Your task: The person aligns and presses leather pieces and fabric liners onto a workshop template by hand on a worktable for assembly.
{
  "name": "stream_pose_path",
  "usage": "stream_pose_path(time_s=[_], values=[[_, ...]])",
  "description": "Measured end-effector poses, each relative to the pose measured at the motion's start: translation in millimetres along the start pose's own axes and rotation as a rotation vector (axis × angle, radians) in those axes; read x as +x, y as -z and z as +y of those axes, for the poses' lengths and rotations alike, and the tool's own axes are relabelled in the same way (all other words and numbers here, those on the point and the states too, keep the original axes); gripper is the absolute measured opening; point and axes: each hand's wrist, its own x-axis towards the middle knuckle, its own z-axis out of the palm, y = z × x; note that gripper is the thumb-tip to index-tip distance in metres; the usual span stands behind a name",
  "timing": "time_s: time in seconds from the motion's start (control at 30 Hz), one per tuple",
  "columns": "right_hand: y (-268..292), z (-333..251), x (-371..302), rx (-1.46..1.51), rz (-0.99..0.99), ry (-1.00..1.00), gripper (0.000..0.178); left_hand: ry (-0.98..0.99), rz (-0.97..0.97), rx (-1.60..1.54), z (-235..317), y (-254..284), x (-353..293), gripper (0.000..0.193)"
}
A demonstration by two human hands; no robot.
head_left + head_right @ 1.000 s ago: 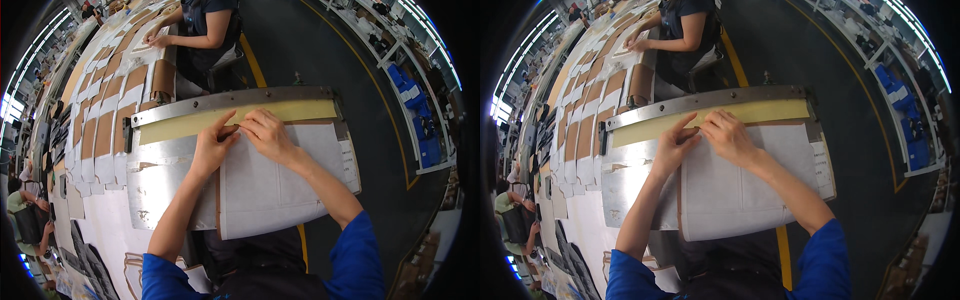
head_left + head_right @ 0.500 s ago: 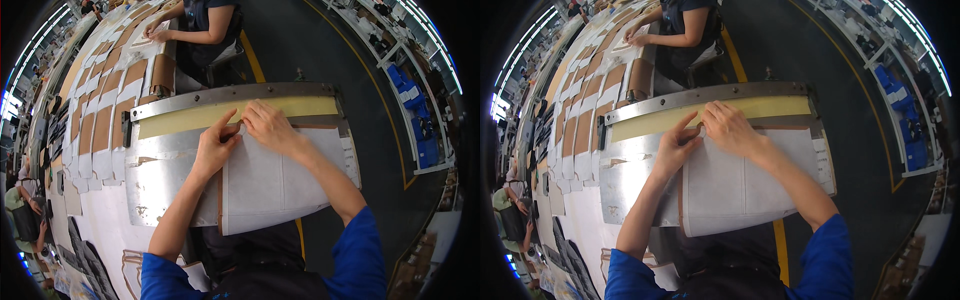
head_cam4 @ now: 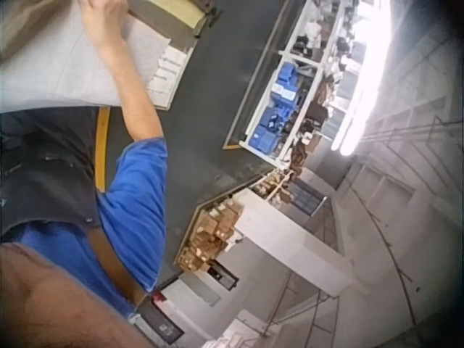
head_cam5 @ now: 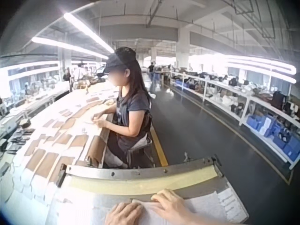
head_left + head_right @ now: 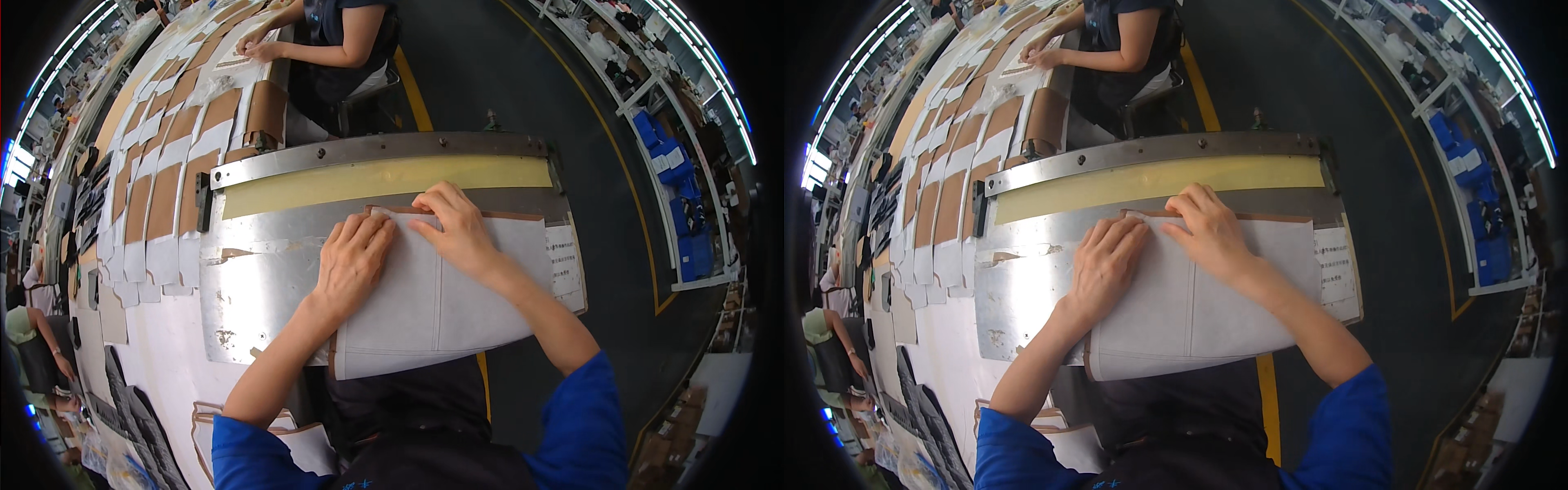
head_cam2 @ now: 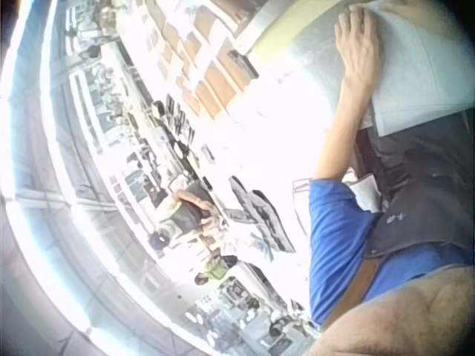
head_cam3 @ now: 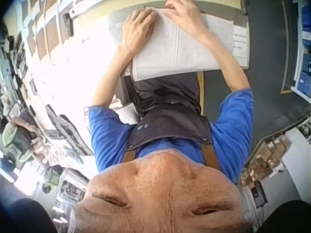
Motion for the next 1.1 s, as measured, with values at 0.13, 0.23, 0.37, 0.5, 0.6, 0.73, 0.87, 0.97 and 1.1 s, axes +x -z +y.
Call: stream_pose_path(time_s=[0.13, 0.23, 0.37, 0.5, 0.6, 0.73, 0.87, 0.97, 1.1], values=[[-9, -5, 11, -0.130, -0.043, 0.013, 0.020, 0.043, 0.044, -0.030, 2, -5, -7, 0.026], [-13, -1, 18, -0.093, -0.087, -0.002, 0.019, 0.044, 0.035, -0.010, 7, -1, -3, 0.026], [-21, 6, 23, -0.261, -0.080, 0.255, 0.013, -0.046, 0.038, 0.045, 5, -3, -1, 0.033], [-4, 41, 55, -0.536, -0.191, 0.544, 0.010, -0.049, -0.002, 0.056, 6, -2, -2, 0.035], [39, 44, 85, -0.209, -0.188, -0.070, 0.005, -0.044, -0.003, 0.072, 5, -3, -5, 0.038], [16, 3, 41, 0.017, -0.121, -0.169, 0.012, -0.019, -0.107, 0.051, 4, 4, -5, 0.042], [-8, -5, 1, -0.100, -0.024, 0.025, 0.012, -0.085, -0.154, -0.013, 4, 3, -1, 0.048], [-14, -6, -7, -0.119, 0.058, 0.063, 0.013, -0.015, -0.182, -0.018, 10, 9, 1, 0.051], [-12, -7, -14, -0.182, 0.028, 0.110, 0.026, 0.022, -0.161, -0.014, 5, 12, -17, 0.052]])
